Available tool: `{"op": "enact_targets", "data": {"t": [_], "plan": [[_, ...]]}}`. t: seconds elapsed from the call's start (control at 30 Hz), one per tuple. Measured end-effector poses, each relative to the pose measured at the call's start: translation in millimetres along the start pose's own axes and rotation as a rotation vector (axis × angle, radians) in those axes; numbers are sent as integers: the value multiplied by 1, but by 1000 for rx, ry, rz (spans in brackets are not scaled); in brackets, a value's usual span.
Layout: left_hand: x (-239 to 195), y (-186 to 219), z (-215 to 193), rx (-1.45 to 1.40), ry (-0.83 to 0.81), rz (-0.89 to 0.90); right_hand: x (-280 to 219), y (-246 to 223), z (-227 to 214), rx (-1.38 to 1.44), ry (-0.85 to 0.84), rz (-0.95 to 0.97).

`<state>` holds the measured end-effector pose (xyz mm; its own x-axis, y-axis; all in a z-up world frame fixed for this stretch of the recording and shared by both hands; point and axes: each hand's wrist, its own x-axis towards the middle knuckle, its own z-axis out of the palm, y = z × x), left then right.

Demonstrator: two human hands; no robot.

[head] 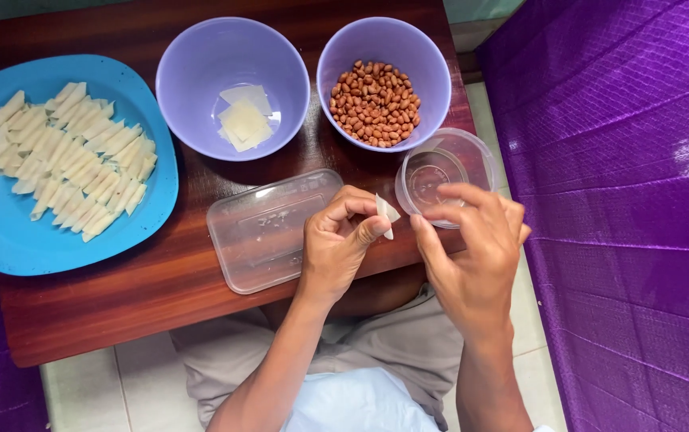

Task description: The person sits at a table and folds thin, square wrappers around peanuts to create small dumplings. They place the finished dumplings onto a blue plate. The person uses their hands to pick up peanuts from a bowl and wrappers from a separate bowl, folding them into a triangular shape.

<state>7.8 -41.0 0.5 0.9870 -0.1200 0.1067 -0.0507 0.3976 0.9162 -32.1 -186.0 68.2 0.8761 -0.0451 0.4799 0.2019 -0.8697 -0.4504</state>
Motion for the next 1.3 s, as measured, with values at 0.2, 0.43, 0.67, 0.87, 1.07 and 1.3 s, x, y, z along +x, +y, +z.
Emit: {"op": "enact_targets", "data": {"t": [0.2,0.43,0.67,0.87,1.07,1.3], "plan": [[-7,-9,-3,-161,21,57,-22,-3,32,1083,-54,380],[-9,-15,-11,-195,25,117,-22,-9,45,1337,-31,505],[-4,2,-18,-161,-112,104,-23,-9,44,1327,-27,514],[2,1,-26,-145,-70,142,-25,-7,47,1300,-14,513],[-3,0,-18,-29,-125,98,-25,-7,47,1317,11,529],[8,-4,-4,74,-61,8,-10,6,2,-156,42,92]]}}
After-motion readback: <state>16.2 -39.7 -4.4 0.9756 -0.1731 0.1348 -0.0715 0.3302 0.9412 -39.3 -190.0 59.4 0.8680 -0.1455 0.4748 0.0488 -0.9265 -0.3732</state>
